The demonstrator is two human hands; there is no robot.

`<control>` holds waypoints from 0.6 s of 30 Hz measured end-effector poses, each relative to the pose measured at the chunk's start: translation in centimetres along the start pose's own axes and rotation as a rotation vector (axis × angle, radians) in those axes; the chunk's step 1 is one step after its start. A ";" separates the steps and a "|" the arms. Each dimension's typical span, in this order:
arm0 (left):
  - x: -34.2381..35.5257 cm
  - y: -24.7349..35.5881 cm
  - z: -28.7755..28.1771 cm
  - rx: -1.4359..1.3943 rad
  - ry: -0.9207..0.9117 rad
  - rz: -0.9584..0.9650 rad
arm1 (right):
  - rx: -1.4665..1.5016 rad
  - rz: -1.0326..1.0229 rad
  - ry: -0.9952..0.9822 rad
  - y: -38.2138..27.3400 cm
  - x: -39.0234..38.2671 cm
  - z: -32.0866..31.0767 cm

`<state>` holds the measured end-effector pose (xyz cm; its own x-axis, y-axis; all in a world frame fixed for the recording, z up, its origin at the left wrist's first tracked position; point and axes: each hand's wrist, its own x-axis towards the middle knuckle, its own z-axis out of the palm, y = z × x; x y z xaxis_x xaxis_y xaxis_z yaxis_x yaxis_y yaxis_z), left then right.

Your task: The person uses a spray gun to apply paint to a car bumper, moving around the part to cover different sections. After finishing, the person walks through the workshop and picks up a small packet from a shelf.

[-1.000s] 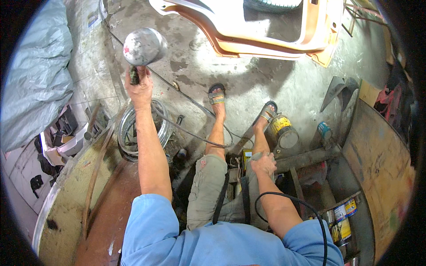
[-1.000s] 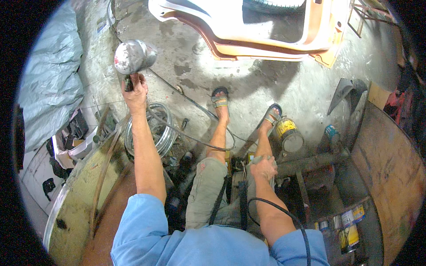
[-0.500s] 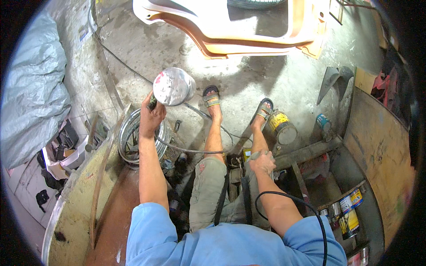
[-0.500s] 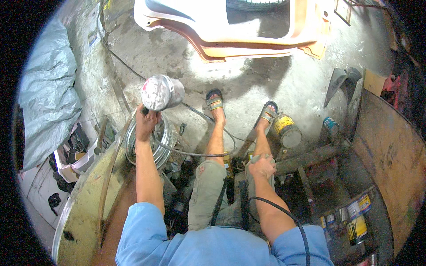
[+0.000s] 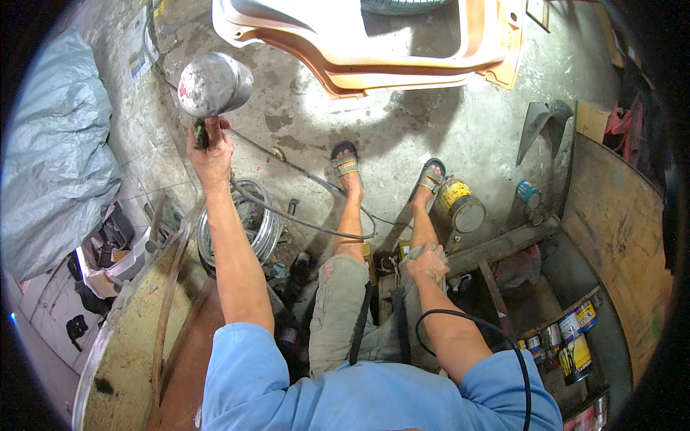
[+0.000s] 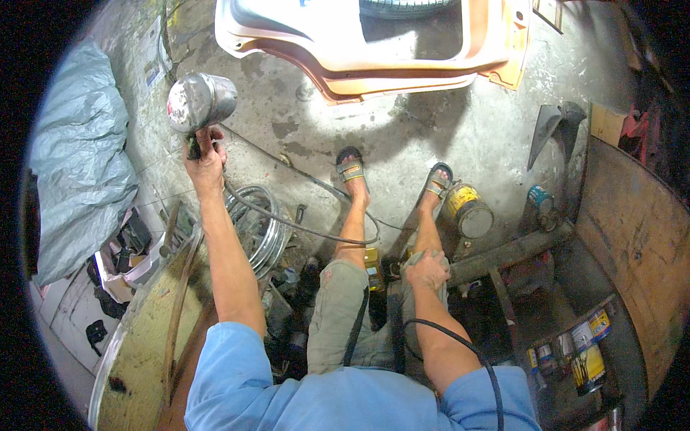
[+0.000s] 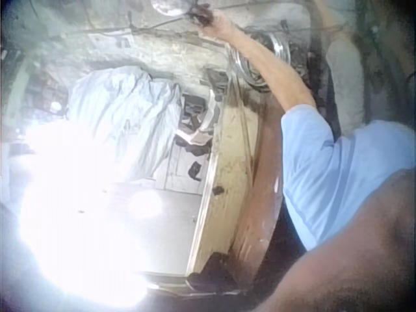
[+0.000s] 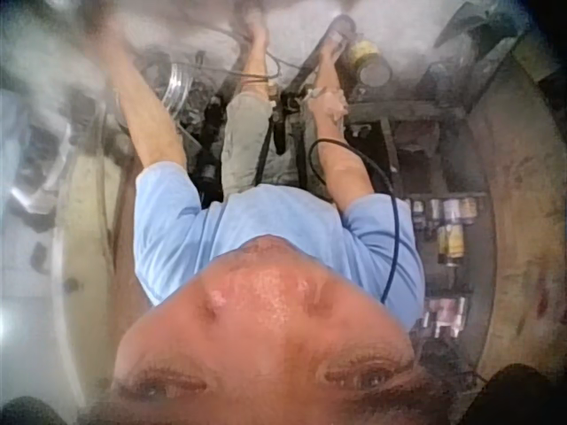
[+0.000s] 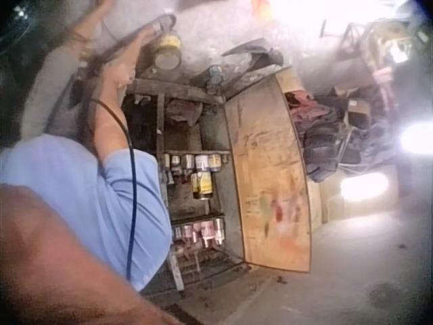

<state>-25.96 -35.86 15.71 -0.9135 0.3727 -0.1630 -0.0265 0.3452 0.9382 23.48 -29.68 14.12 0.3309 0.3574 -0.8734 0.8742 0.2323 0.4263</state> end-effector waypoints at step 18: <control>-5.7 3.0 4.3 0.083 -0.479 -0.211 | 0.017 0.031 -0.028 0.0 -0.1 0.0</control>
<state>-19.04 -33.22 18.16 -0.6031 0.6332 -0.4852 -0.1400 0.5148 0.8458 23.47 -29.70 14.20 0.3677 0.3386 -0.8661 0.8691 0.2063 0.4496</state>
